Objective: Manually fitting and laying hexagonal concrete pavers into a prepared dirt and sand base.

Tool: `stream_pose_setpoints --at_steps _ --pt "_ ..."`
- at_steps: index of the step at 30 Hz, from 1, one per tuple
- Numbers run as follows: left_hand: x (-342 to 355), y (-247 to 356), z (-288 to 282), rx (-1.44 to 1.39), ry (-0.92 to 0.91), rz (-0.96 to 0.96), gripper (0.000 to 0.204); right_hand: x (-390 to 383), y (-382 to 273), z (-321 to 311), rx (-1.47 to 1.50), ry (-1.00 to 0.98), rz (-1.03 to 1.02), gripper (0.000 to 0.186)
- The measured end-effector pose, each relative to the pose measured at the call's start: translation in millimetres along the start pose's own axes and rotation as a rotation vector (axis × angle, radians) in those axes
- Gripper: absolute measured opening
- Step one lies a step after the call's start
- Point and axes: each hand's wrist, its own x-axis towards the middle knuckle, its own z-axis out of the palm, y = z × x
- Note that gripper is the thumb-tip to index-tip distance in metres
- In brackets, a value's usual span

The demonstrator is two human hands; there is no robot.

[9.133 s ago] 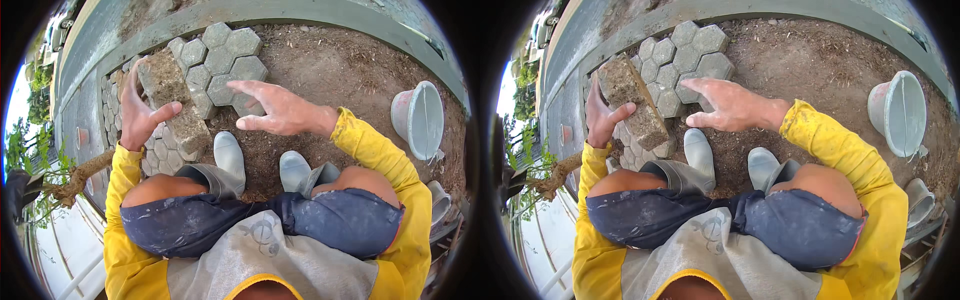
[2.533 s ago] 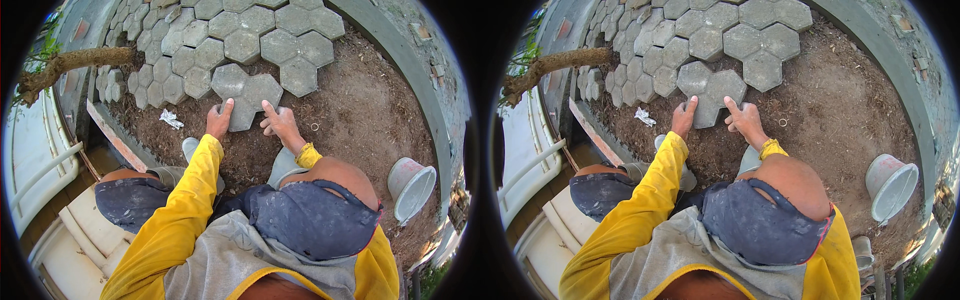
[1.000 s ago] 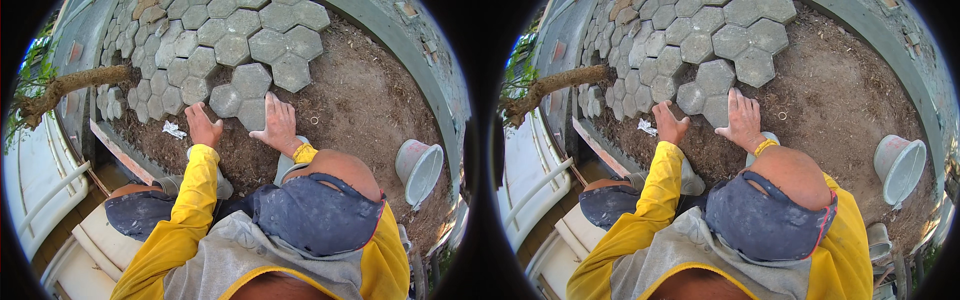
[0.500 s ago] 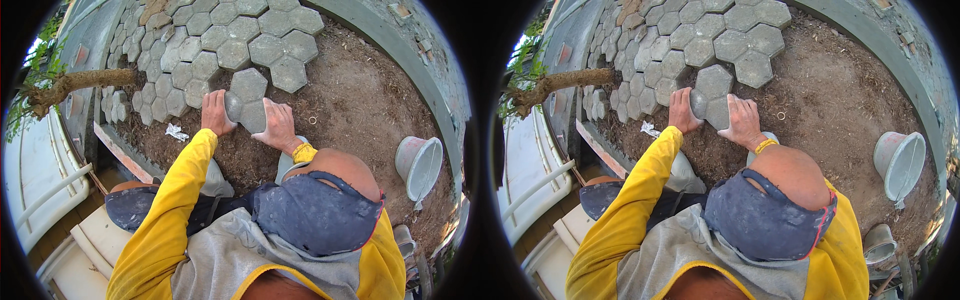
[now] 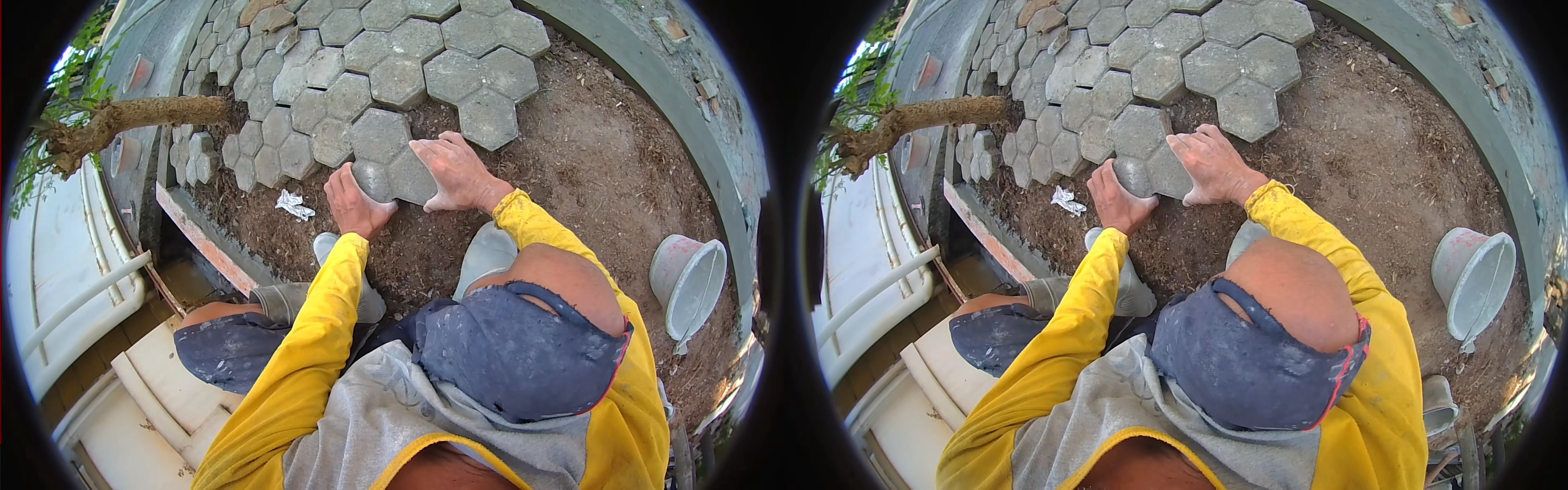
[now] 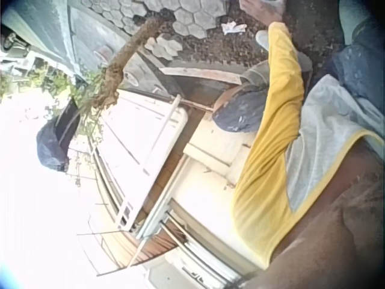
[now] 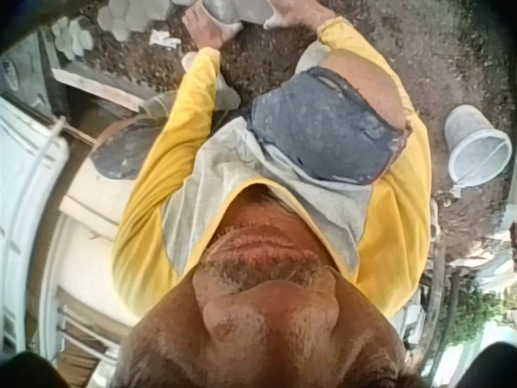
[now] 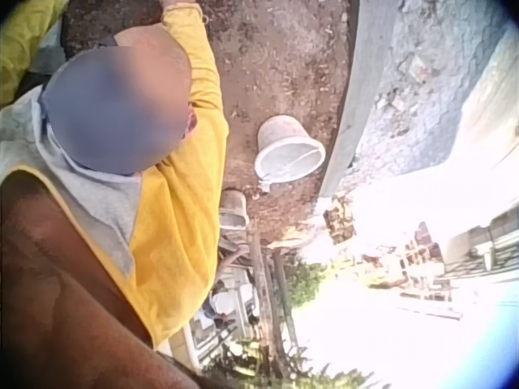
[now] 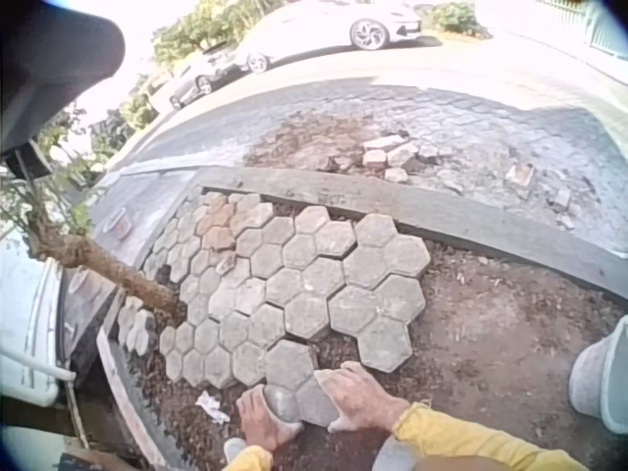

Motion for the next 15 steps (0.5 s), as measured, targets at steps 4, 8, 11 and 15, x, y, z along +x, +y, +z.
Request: stream_pose_setpoints --at_steps 4,8,11,15 --pt "7.3 1.0 5.9 0.012 -0.023 -0.037 0.098 6.7 10.1 -0.4 0.007 -0.038 -0.007 0.106" --pt "8.6 -3.4 6.5 0.008 -0.045 -0.01 0.1 5.8 2.0 5.0 0.018 -0.076 0.041 0.109" --pt "9.2 -5.7 5.5 0.064 -0.083 -0.009 0.1 7.4 -0.9 8.7 -0.02 -0.07 0.056 0.108" --pt "-1.2 -6.6 8.8 -0.004 -0.021 0.081 0.111 3.6 -7.4 14.8 -0.078 -0.041 0.067 0.106"
